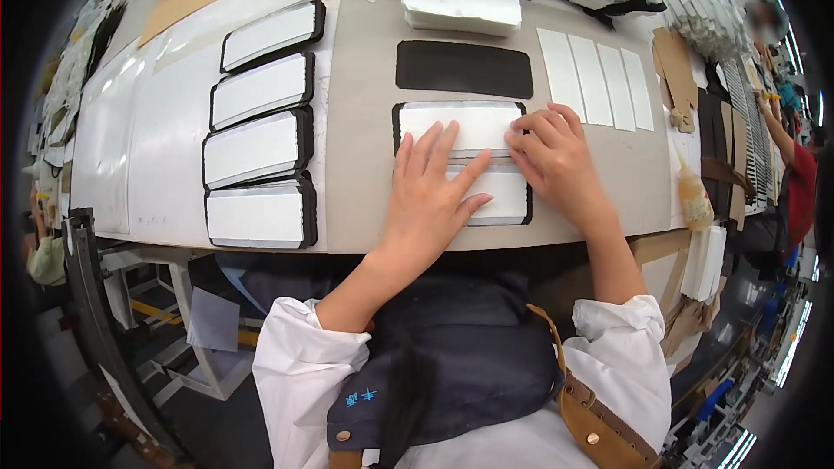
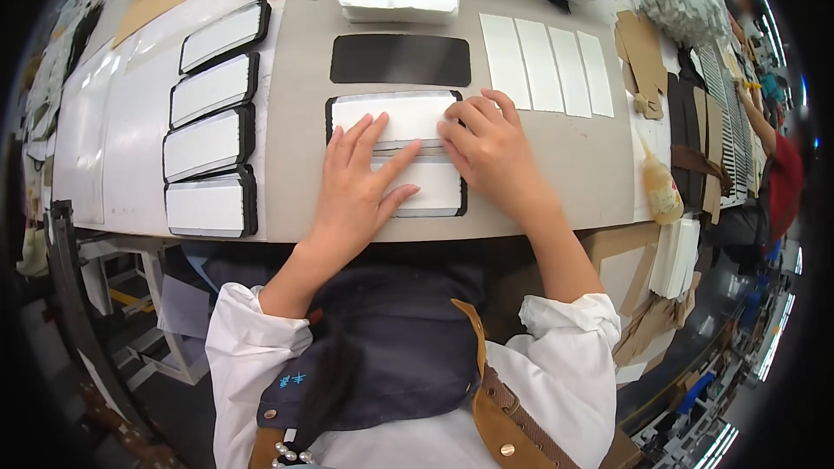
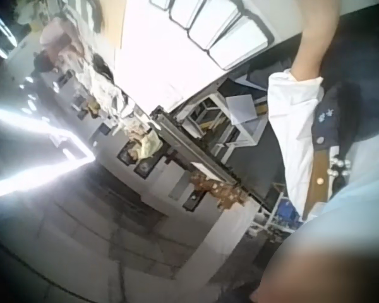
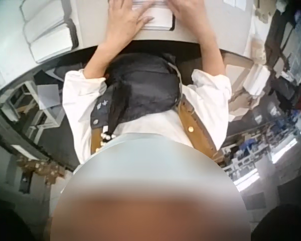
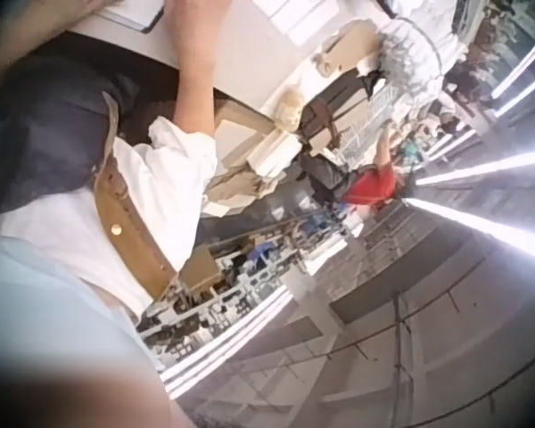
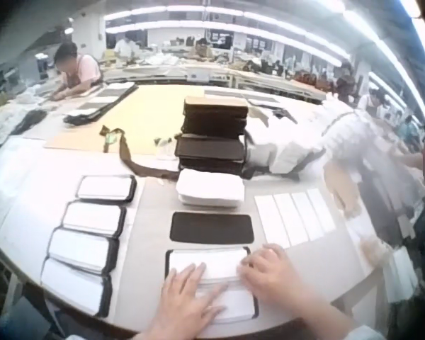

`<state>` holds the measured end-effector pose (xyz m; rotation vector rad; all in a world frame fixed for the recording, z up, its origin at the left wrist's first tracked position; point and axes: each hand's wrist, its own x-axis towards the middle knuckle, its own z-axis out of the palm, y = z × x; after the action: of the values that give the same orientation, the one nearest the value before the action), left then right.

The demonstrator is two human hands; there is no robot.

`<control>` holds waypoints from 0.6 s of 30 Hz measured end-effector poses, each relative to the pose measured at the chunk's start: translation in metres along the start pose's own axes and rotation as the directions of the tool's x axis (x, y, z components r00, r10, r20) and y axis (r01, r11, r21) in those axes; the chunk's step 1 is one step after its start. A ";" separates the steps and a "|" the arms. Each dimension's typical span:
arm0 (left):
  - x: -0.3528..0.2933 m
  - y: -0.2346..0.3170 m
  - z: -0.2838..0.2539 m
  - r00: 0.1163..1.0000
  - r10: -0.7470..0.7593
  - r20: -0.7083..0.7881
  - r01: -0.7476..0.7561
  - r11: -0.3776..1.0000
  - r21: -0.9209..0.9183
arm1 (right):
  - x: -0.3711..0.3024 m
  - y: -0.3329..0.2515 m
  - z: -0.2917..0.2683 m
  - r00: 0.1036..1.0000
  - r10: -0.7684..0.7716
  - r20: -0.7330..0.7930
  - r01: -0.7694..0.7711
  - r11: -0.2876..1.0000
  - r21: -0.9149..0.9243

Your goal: The person is seen applying glue and attaching protective materials to leather components in a workshop.

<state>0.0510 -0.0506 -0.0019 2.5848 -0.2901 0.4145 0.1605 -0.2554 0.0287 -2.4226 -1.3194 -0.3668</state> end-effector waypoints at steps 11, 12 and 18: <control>-0.002 -0.019 -0.005 0.998 -0.031 0.049 0.024 0.990 0.141 | 0.010 -0.045 0.021 0.951 -0.003 0.310 -0.023 0.997 0.080; -0.003 -0.021 -0.005 0.998 -0.022 0.053 0.013 0.988 0.152 | 0.010 -0.046 0.020 0.936 0.007 0.352 -0.023 0.999 0.041; -0.011 -0.029 -0.009 0.997 -0.075 0.030 0.067 0.977 0.203 | -0.010 -0.031 0.005 0.913 0.129 0.386 -0.130 0.991 -0.025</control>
<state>0.0469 -0.0198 -0.0110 2.7947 -0.1756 0.3881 0.1289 -0.2451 0.0261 -2.6565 -1.2918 0.1608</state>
